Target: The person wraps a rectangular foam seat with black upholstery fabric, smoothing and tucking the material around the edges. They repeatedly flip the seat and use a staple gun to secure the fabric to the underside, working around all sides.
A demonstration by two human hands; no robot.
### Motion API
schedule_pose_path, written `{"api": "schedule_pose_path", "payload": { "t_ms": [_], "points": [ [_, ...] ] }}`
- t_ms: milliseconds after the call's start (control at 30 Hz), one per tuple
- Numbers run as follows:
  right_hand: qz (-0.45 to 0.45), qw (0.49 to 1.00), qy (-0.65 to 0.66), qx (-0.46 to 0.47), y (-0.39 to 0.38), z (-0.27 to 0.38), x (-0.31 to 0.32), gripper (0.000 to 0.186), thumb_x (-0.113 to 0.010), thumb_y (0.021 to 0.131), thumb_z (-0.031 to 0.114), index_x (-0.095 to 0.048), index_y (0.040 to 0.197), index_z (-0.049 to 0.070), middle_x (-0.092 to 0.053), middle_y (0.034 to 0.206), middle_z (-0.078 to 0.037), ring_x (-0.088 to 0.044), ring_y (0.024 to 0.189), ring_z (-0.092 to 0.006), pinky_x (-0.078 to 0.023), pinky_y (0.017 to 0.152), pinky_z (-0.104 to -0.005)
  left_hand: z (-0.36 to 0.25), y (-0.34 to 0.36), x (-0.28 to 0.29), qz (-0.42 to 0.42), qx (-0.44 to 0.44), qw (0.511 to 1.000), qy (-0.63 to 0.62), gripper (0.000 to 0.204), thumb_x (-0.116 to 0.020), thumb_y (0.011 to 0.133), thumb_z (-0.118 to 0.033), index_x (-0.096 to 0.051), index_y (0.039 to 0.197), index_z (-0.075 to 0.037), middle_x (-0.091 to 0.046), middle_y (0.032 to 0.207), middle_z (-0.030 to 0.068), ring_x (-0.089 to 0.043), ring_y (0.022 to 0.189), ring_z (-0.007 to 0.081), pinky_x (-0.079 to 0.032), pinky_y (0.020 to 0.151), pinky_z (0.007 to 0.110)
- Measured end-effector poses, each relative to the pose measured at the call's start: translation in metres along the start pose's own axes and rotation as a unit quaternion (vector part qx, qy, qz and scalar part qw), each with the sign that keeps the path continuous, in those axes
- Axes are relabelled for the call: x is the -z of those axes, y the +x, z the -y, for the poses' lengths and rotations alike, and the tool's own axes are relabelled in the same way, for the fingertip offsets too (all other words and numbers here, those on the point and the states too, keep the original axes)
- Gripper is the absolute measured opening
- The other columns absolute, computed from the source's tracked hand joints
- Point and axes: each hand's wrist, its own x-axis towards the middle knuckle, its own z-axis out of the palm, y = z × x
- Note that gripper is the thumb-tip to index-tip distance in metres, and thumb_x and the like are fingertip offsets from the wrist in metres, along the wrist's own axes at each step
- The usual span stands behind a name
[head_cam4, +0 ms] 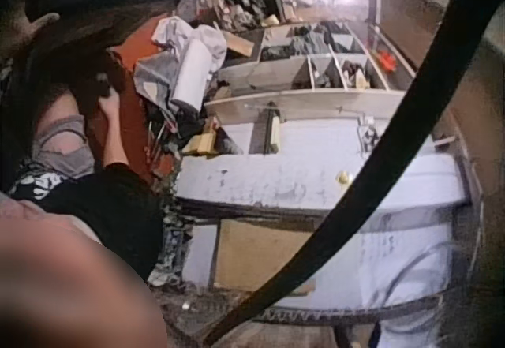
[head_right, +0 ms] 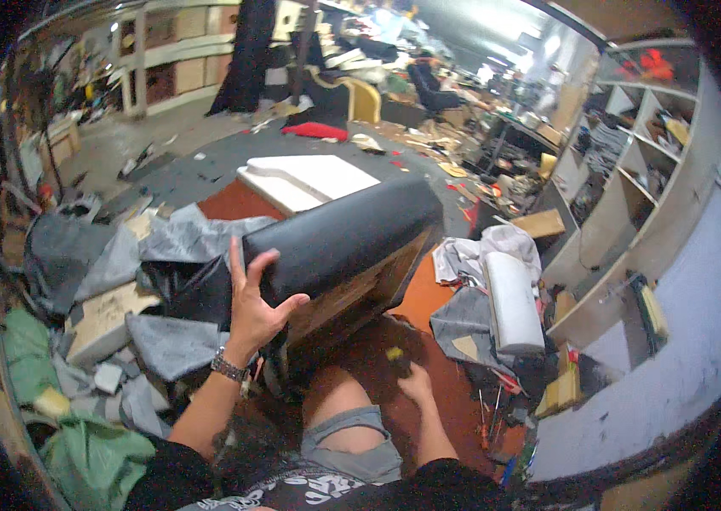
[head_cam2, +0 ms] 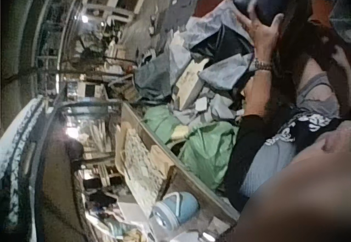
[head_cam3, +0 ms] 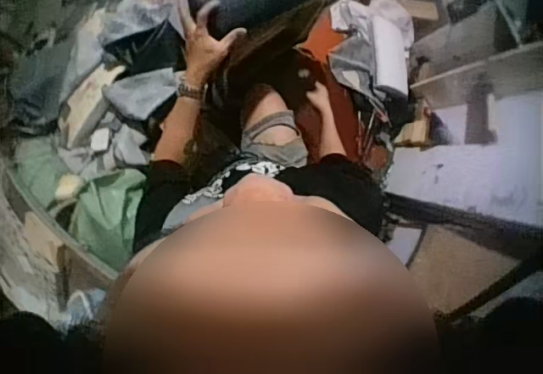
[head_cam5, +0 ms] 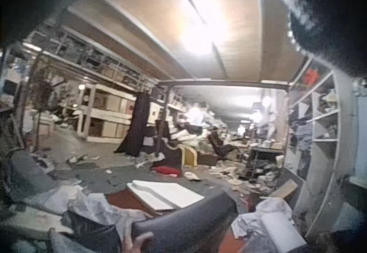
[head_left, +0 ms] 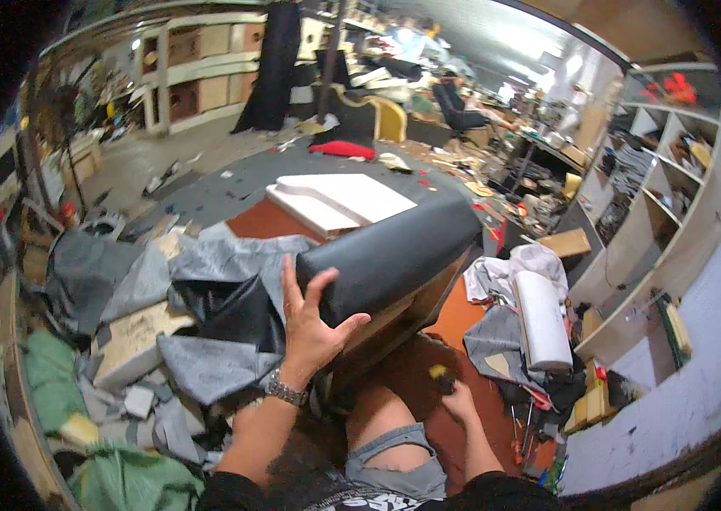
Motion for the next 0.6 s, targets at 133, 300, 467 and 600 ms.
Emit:
{"api": "schedule_pose_path", "payload": {
  "t_ms": [133, 300, 467, 600],
  "points": [
    [0.034, 0.978, -0.185, -0.091, -0.074, -0.142, -0.011, 0.053, -0.079, 0.086, 0.041, -0.071, 0.127, 0.009, -0.078, 0.109, -0.016, -0.073, 0.104, -0.0393, -0.057, 0.090, -0.0485, -0.022, 0.007, -0.010, 0.030, 0.076, 0.995, -0.051, 0.089, -0.092, 0.077, -0.032, -0.044, 0.151, -0.022, -0.017, 0.162, 0.0365, -0.034, 0.147, 0.0534, -0.034, 0.122, 0.051],
    [-0.001, 0.989, -0.004, -0.148, -0.028, -0.069, 0.015, 0.043, -0.065, 0.100, 0.045, -0.072, 0.099, 0.002, -0.072, 0.081, -0.012, -0.070, 0.074, -0.0336, -0.056, 0.071, -0.0468, -0.039, -0.024, -0.004, 0.058, 0.077, 0.989, -0.108, 0.083, -0.086, 0.080, -0.022, -0.043, 0.151, -0.021, -0.017, 0.162, 0.0362, -0.033, 0.146, 0.0556, -0.033, 0.122, 0.053],
    [-0.073, 0.782, 0.618, 0.012, 0.047, 0.133, 0.048, 0.046, -0.064, 0.102, 0.056, -0.062, 0.121, 0.014, -0.068, 0.102, -0.004, -0.066, 0.079, -0.0205, -0.052, 0.068, -0.0336, -0.050, -0.054, 0.016, 0.063, 0.034, 0.993, -0.091, 0.089, -0.083, 0.081, -0.013, -0.035, 0.156, -0.012, -0.018, 0.165, 0.0319, -0.034, 0.149, 0.0484, -0.034, 0.121, 0.051],
    [-0.089, 0.689, 0.718, -0.036, 0.027, 0.203, 0.050, 0.053, -0.075, 0.092, 0.064, -0.062, 0.115, 0.017, -0.065, 0.107, -0.001, -0.063, 0.085, -0.0189, -0.055, 0.077, -0.0372, -0.024, -0.064, 0.056, 0.090, 0.080, 0.967, -0.226, 0.109, -0.081, 0.082, -0.007, -0.013, 0.167, -0.008, -0.029, 0.165, 0.0264, -0.037, 0.150, 0.0354, -0.037, 0.119, 0.046]
  ]
}}
